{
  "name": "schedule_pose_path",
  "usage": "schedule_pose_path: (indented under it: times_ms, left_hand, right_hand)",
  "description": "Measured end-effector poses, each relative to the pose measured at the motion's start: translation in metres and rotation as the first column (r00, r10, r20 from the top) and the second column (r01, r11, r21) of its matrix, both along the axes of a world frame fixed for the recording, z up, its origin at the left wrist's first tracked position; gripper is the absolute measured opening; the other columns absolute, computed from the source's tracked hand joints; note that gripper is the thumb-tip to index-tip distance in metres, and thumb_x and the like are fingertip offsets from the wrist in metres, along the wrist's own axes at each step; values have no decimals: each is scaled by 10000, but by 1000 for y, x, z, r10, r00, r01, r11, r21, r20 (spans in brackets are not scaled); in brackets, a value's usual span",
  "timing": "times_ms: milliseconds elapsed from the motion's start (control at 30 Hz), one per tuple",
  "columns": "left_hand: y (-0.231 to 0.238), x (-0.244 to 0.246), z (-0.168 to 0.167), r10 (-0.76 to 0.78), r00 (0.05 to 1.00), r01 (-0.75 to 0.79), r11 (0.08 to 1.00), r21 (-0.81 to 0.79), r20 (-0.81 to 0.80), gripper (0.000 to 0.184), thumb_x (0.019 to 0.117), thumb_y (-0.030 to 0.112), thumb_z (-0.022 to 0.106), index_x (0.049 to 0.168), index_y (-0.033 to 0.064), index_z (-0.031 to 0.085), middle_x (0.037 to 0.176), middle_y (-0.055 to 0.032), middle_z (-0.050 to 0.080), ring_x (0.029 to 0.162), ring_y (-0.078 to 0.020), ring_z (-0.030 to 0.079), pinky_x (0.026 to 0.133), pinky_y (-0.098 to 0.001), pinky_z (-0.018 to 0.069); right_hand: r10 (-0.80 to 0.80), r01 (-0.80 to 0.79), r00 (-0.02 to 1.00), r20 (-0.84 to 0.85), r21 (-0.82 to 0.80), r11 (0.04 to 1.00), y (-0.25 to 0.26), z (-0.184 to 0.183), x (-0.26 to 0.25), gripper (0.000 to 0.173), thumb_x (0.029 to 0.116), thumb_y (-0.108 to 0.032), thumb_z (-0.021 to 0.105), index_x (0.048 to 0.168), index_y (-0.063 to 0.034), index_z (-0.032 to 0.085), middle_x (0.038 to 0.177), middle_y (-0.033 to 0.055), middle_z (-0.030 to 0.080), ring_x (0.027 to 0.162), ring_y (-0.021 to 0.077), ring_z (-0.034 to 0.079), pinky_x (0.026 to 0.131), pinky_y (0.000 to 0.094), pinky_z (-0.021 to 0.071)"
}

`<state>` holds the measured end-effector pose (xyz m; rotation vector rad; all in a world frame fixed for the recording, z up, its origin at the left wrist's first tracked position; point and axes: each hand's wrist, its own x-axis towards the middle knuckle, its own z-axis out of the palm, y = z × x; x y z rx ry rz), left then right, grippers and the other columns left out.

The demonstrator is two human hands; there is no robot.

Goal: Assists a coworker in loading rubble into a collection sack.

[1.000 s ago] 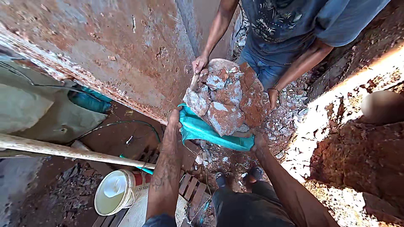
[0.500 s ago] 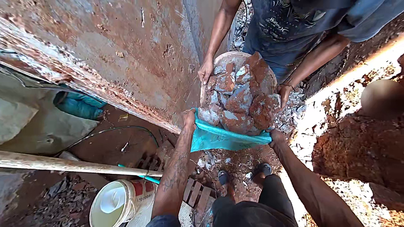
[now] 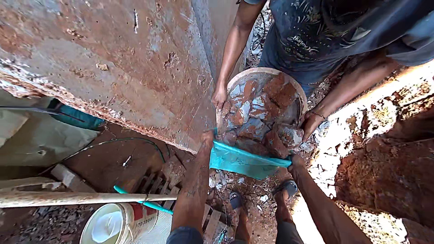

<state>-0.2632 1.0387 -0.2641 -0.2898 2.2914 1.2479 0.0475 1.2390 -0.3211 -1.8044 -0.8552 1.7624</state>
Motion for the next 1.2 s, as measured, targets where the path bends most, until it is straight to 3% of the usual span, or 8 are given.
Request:
schedule_pose_path:
  times_ms: [267,333,400,533,767,933,1067,1200]
  left_hand:
    - [39,8,7,57,998,-57,998,27,-19,443,1021,289,637,1241,-95,622,1241,-313,626,1150,-413,611,973,-549,498]
    - [34,10,58,-85,951,82,996,22,297,472,1075,224,534,1485,6,447,1510,-196,479,1376,-315,474,1136,-483,385]
    - [16,17,14,-58,992,65,996,-62,113,376,977,144,662,1276,-75,605,1274,-281,617,1167,-385,601,984,-543,485]
    - [-15,43,-50,-12,996,19,997,-78,84,293,979,115,658,1172,-106,651,1194,-304,642,1118,-400,619,966,-548,492]
    - [35,37,-23,121,987,-138,973,184,101,252,972,134,688,1121,-67,660,1095,-232,655,1000,-302,621,893,-489,506]
    - [1,40,-62,157,984,-166,980,111,89,267,987,118,657,1172,-74,656,1142,-265,653,1038,-339,625,915,-514,509]
    - [5,29,-54,262,963,-270,948,167,70,272,982,56,639,1215,-83,624,1180,-278,634,1066,-343,614,929,-510,503]
    - [0,12,-57,-82,995,84,996,-23,55,256,967,74,660,1178,-71,651,1161,-257,656,1065,-330,630,939,-494,508]
  right_hand:
    - [-80,81,996,-49,24,996,13,-1,15,206,1025,-146,583,1158,10,586,934,118,620,782,190,617,709,397,550]
    - [-46,45,999,9,55,997,19,2,17,207,1025,-156,588,1136,18,595,941,130,631,792,199,630,717,406,559]
    - [25,-33,991,129,60,998,15,-2,16,269,1039,-180,585,1173,52,607,1019,183,640,874,252,635,788,462,542]
    - [115,-139,966,230,87,986,-8,-11,27,306,1041,-148,575,1261,60,618,1152,241,651,1006,313,642,888,525,524]
    - [172,-222,938,301,141,965,39,7,1,236,1019,-126,581,1158,53,648,1047,205,648,909,279,633,826,497,530]
    - [154,-186,959,238,117,976,28,-20,15,261,1041,-135,576,1219,46,639,1138,227,657,1010,300,647,899,510,528]
    - [148,-179,957,249,107,978,30,-16,-1,209,1034,-94,554,1150,39,666,1049,197,650,919,266,627,834,481,518]
    - [171,-207,939,297,92,974,30,-19,-4,276,1061,-145,499,1191,52,643,1135,236,645,1026,314,631,898,528,508]
